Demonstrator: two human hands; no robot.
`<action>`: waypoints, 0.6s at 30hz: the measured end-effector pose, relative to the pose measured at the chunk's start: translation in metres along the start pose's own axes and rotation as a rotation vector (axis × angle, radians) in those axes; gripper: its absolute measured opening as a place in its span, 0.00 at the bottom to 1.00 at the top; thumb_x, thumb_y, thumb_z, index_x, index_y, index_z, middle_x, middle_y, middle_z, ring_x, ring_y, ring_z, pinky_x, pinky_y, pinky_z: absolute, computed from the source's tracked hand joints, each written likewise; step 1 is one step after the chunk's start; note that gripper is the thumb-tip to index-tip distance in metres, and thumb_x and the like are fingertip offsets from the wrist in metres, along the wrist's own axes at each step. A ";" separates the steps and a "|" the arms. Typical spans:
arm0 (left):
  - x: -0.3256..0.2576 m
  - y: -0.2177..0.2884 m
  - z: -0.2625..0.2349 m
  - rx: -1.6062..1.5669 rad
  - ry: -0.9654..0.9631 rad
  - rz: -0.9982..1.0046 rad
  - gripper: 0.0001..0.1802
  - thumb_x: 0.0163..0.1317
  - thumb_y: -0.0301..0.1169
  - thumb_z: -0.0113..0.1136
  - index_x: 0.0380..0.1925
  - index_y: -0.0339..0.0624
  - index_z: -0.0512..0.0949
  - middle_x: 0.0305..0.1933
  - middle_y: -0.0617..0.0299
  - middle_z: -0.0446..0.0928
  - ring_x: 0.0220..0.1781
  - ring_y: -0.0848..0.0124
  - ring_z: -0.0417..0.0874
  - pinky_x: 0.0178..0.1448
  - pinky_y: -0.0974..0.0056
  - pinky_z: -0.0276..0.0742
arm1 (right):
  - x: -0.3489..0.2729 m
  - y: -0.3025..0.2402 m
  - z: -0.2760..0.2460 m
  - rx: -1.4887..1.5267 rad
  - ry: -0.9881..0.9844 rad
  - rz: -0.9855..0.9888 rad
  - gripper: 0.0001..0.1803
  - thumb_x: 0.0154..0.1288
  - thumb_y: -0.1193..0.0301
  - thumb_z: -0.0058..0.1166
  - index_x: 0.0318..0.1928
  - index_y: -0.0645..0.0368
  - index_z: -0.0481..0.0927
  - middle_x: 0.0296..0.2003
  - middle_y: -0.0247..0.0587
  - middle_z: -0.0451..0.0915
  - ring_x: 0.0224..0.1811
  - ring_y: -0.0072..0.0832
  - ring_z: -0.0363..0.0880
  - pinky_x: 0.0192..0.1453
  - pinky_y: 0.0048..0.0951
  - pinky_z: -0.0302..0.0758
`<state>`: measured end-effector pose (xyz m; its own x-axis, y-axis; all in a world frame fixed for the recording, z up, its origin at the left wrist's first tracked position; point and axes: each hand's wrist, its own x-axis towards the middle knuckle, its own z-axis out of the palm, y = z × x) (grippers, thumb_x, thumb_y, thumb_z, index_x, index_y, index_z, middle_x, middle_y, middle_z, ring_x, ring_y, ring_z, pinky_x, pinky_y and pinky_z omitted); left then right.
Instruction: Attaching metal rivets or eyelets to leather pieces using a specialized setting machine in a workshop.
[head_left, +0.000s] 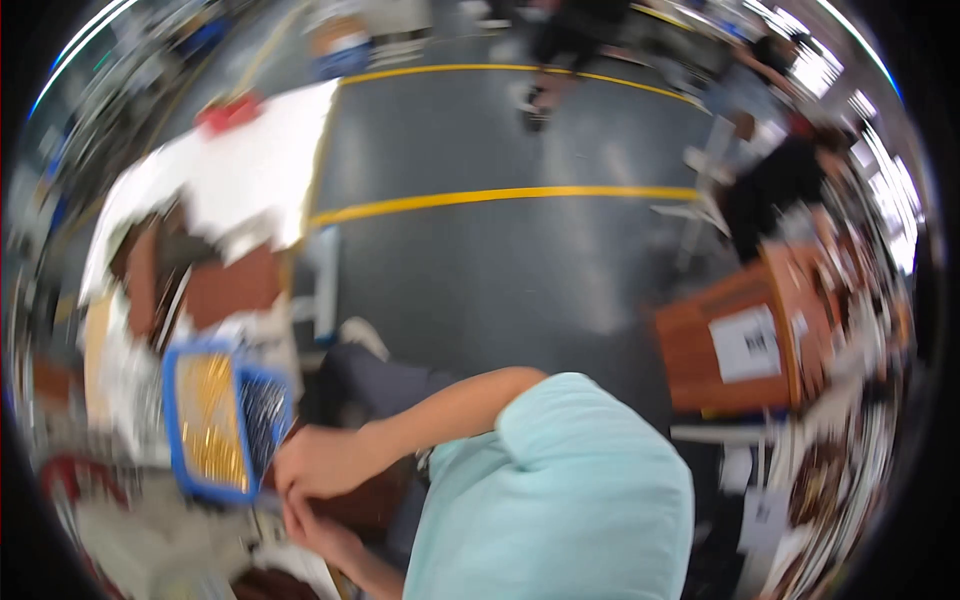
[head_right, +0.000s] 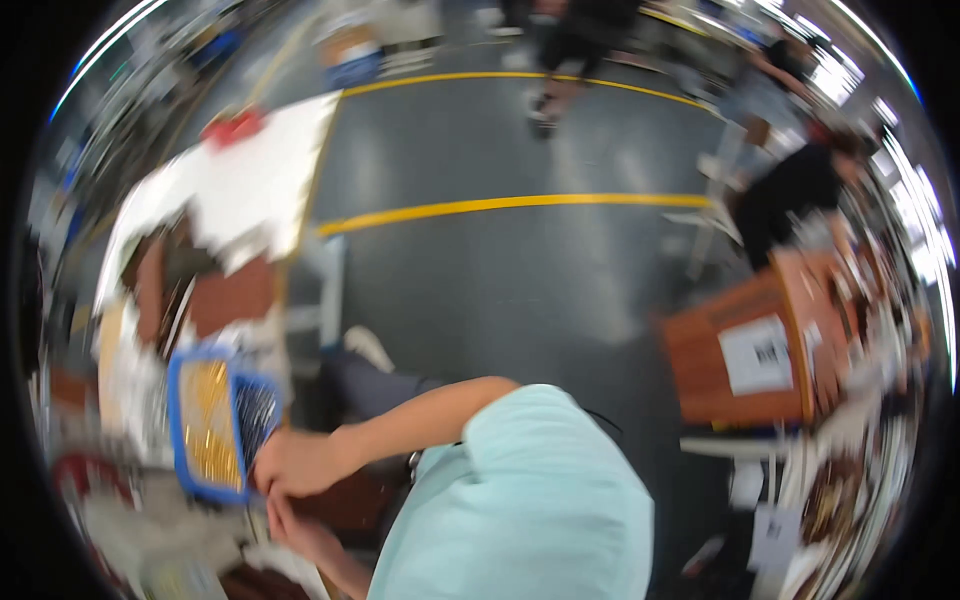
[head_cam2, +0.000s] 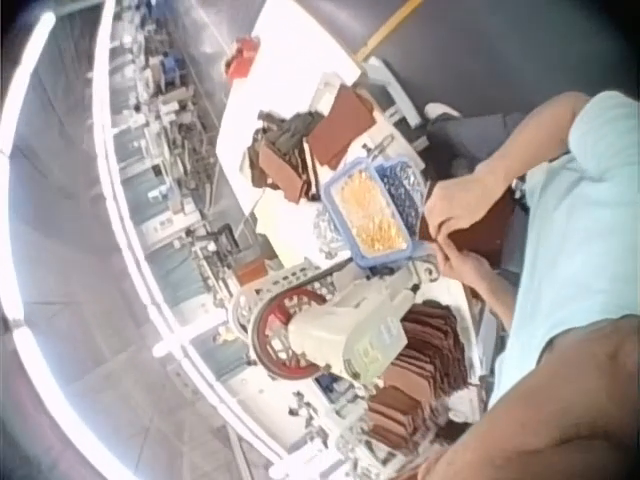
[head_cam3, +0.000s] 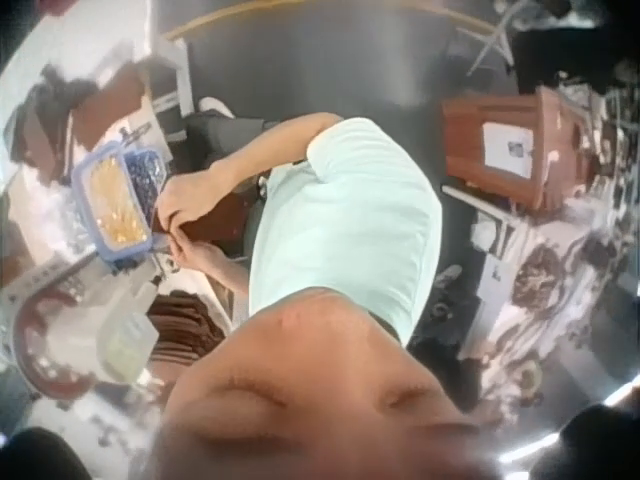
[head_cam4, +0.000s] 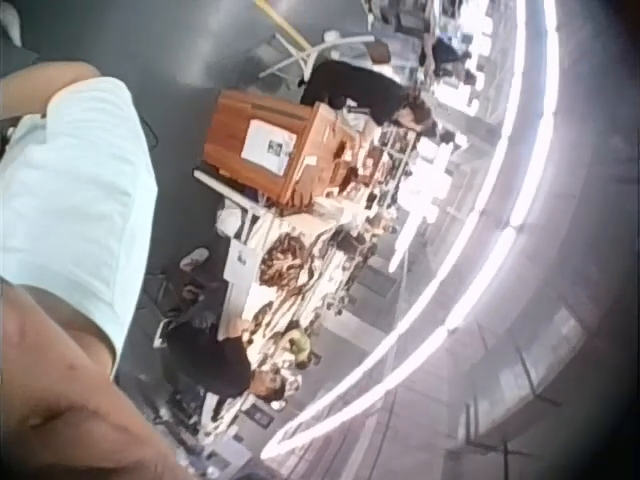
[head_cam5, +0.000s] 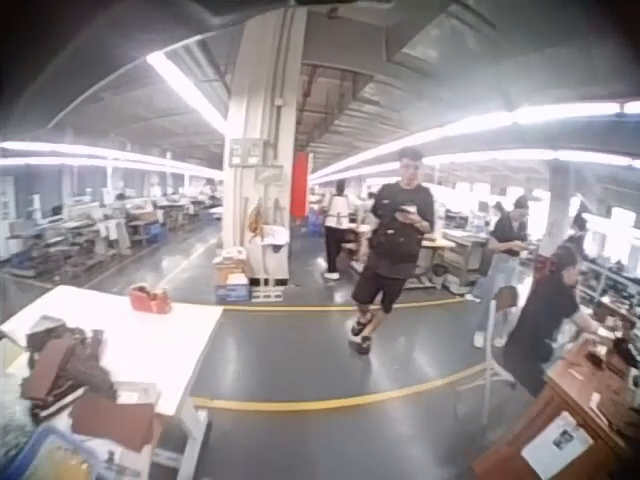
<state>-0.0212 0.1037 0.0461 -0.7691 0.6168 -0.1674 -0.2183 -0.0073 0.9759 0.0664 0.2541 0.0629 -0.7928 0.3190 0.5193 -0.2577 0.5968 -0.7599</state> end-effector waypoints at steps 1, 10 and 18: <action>0.004 0.009 0.007 0.013 0.009 -0.004 0.09 0.72 0.30 0.60 0.44 0.34 0.83 0.45 0.62 0.84 0.47 0.72 0.81 0.53 0.65 0.76 | -0.001 -0.009 -0.016 0.025 0.064 -0.036 0.11 0.62 0.66 0.57 0.39 0.57 0.88 0.36 0.42 0.85 0.43 0.39 0.83 0.49 0.39 0.80; 0.026 0.041 0.013 -0.018 -0.057 -0.011 0.15 0.73 0.30 0.61 0.55 0.32 0.83 0.44 0.65 0.85 0.43 0.80 0.80 0.48 0.72 0.78 | 0.028 0.002 -0.038 0.060 0.072 0.215 0.08 0.54 0.81 0.70 0.36 0.60 0.88 0.40 0.41 0.86 0.37 0.33 0.84 0.40 0.30 0.80; 0.028 0.036 0.000 -0.009 -0.129 0.083 0.19 0.76 0.31 0.56 0.63 0.37 0.77 0.53 0.60 0.84 0.50 0.75 0.82 0.56 0.68 0.79 | 0.057 -0.003 -0.027 -0.040 0.036 0.134 0.09 0.51 0.80 0.72 0.35 0.59 0.88 0.51 0.40 0.84 0.35 0.28 0.75 0.40 0.30 0.76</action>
<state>-0.0506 0.1203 0.0769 -0.7012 0.7099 -0.0659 -0.1628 -0.0694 0.9842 0.0372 0.2902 0.1056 -0.7981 0.4236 0.4285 -0.1278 0.5760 -0.8074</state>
